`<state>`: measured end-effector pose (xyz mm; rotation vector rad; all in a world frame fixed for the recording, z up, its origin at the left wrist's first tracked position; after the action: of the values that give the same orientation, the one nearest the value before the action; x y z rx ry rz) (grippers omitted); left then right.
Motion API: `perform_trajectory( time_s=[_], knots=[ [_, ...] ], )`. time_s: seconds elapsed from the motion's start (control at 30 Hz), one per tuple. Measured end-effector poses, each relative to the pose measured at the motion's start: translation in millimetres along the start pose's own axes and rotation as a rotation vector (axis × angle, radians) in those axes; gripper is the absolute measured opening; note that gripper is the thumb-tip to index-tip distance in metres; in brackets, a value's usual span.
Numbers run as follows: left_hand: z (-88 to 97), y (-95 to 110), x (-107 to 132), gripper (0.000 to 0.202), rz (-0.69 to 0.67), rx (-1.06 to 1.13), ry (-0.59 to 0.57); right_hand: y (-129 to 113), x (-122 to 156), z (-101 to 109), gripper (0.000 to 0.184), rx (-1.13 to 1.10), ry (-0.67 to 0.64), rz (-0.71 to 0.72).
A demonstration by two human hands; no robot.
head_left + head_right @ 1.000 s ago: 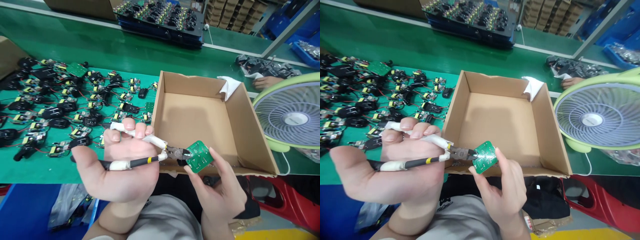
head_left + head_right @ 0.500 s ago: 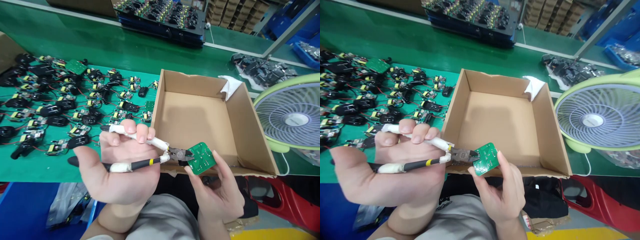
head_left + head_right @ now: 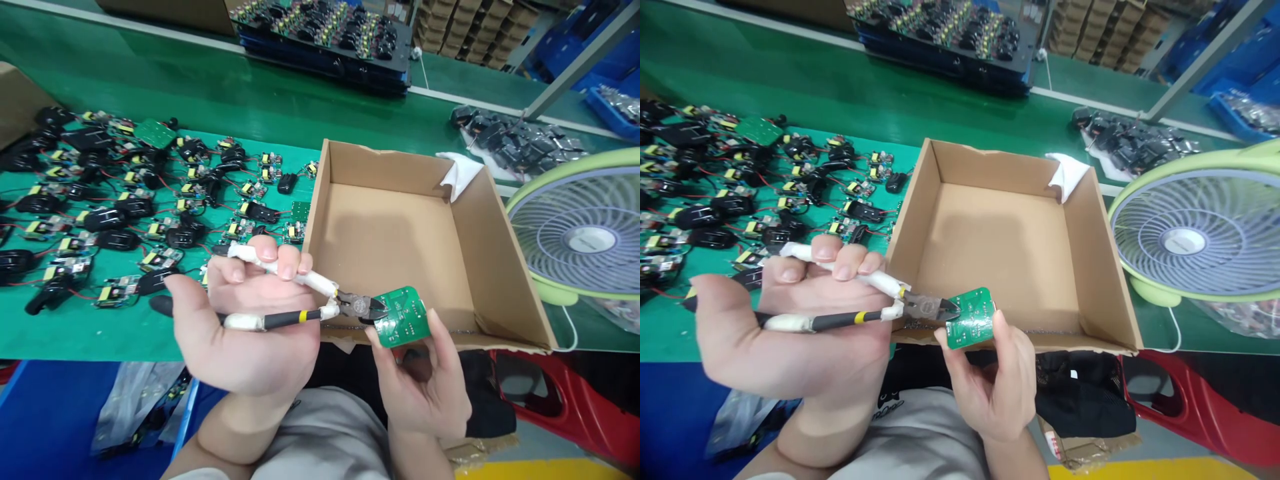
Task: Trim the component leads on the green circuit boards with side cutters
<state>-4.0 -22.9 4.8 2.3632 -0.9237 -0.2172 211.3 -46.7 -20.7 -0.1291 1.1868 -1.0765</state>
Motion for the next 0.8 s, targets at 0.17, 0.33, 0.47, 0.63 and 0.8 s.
perform_trajectory(
  time_s=[0.17,0.33,0.47,0.63,0.8],
  knots=[
    [-1.6,5.4,0.1,0.054,-0.048,0.006,-0.019,-2.5,1.6,-0.5,0.075,0.01,0.049,0.024],
    [-3.8,11.9,-0.1,0.055,-0.093,-0.006,-0.074,-17.4,-8.5,1.3,0.076,0.044,0.166,0.14],
    [-11.0,11.3,-0.4,0.056,-0.047,0.005,-0.03,-16.8,-13.5,2.7,0.078,-0.058,0.189,0.145],
    [-9.4,3.4,-1.1,0.053,0.008,0.115,0.105,-9.1,-11.4,2.5,0.082,-0.183,0.124,0.112],
    [-2.1,-16.1,1.0,0.047,0.133,0.199,0.116,-12.7,-14.2,6.6,0.073,-0.23,0.192,0.102]
  ],
)
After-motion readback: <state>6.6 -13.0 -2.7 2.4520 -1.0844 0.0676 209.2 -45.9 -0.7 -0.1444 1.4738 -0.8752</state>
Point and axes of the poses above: each hand's wrist, its own x-axis away from the middle knuckle, its own z-axis out of the back of the hand, y = z × x, the point moved 8 cm from there along -x, towards the middle knuckle, and after that the axes turned 1 degree about -z, right-handed, at the moved point
